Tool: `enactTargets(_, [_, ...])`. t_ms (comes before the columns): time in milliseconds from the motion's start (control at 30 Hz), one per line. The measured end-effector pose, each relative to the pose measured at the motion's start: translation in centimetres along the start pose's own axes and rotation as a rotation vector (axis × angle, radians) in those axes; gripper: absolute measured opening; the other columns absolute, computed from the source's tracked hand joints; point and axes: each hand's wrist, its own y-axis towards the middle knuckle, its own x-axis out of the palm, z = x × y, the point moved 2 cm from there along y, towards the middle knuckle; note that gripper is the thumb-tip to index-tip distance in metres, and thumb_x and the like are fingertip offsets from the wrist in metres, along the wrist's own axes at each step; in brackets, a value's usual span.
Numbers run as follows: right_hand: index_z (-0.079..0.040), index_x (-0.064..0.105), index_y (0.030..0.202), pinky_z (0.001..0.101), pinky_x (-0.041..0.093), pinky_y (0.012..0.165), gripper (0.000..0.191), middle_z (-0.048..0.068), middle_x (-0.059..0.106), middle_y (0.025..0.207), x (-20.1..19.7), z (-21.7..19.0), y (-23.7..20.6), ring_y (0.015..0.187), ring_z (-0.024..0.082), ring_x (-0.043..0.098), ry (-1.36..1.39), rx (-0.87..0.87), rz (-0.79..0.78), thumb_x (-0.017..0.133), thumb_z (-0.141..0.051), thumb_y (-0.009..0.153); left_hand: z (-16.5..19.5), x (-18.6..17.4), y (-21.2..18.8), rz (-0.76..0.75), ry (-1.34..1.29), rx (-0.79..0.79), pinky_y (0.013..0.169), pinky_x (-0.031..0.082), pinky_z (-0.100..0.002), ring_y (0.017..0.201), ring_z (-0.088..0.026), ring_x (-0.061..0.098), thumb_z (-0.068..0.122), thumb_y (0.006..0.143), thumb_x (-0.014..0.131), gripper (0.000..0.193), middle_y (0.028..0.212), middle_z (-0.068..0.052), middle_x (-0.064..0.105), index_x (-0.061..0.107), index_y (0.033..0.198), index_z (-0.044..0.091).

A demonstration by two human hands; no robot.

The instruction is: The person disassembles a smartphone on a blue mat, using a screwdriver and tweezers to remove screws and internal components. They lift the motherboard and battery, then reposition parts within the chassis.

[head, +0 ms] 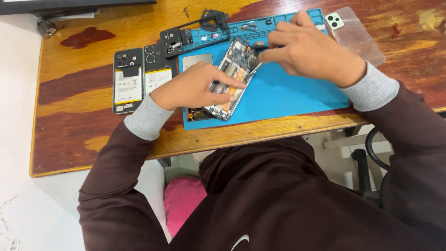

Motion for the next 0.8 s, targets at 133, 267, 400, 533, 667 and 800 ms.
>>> enactTargets(133, [-0.021, 0.078, 0.11, 0.0381, 0.036, 0.091, 0.023, -0.002, 0.055, 0.089, -0.1, 0.0, 0.2, 0.091, 0.019, 0.054, 0.023, -0.003, 0.0, 0.074, -0.01, 0.089, 0.4, 0.0, 0.1, -0.055, -0.008, 0.052, 0.044, 0.038, -0.032, 0.044, -0.013, 0.042, 0.024, 0.088, 0.076, 0.035, 0.057, -0.002, 0.061, 0.076, 0.123, 0.028])
enactTargets(267, [-0.021, 0.077, 0.109, 0.0382, 0.036, 0.092, 0.023, -0.003, 0.055, 0.09, 0.3, 0.2, 0.1, 0.091, 0.019, 0.053, 0.048, -0.004, -0.015, 0.074, -0.009, 0.09, 0.2, 0.1, -0.3, -0.103, -0.006, 0.003, 0.046, 0.037, -0.033, 0.046, -0.015, 0.041, 0.025, 0.088, 0.076, 0.035, 0.055, -0.006, 0.059, 0.077, 0.123, 0.028])
enactTargets(400, [-0.02, 0.076, 0.109, 0.0391, 0.036, 0.091, 0.025, -0.003, 0.057, 0.09, 0.4, 0.6, 0.2, 0.091, 0.019, 0.054, 0.077, 0.02, -0.027, 0.075, -0.007, 0.088, 0.2, 0.1, -0.3, -0.096, -0.025, 0.043, 0.047, 0.04, -0.031, 0.047, -0.013, 0.043, 0.026, 0.089, 0.076, 0.033, 0.06, -0.002, 0.064, 0.077, 0.121, 0.027])
enactTargets(533, [-0.019, 0.075, 0.11, 0.0397, 0.036, 0.09, 0.027, -0.002, 0.063, 0.1, 0.6, -0.3, 0.5, 0.096, 0.02, 0.056, 0.155, -0.04, 0.001, 0.074, -0.008, 0.086, 0.2, 0.2, -0.2, -0.106, -0.047, 0.031, 0.048, 0.041, -0.031, 0.047, -0.013, 0.043, 0.025, 0.088, 0.075, 0.032, 0.062, -0.003, 0.066, 0.078, 0.121, 0.028])
enactTargets(667, [-0.02, 0.075, 0.11, 0.0394, 0.036, 0.089, 0.026, 0.0, 0.064, 0.103, 0.8, -0.9, 0.7, 0.097, 0.02, 0.057, 0.162, -0.046, -0.003, 0.075, -0.008, 0.086, 0.1, 0.1, -0.2, -0.11, -0.025, -0.004, 0.048, 0.039, -0.032, 0.047, -0.014, 0.042, 0.026, 0.088, 0.077, 0.028, 0.061, -0.005, 0.067, 0.08, 0.116, 0.027])
enactTargets(800, [-0.021, 0.076, 0.109, 0.0397, 0.037, 0.09, 0.026, -0.002, 0.066, 0.106, 0.7, -0.6, 0.7, 0.096, 0.019, 0.056, 0.09, -0.031, -0.023, 0.075, -0.007, 0.087, 0.2, 0.1, -0.1, -0.112, -0.04, 0.007, 0.048, 0.041, -0.031, 0.048, -0.014, 0.044, 0.024, 0.088, 0.076, 0.028, 0.063, -0.005, 0.069, 0.081, 0.115, 0.025])
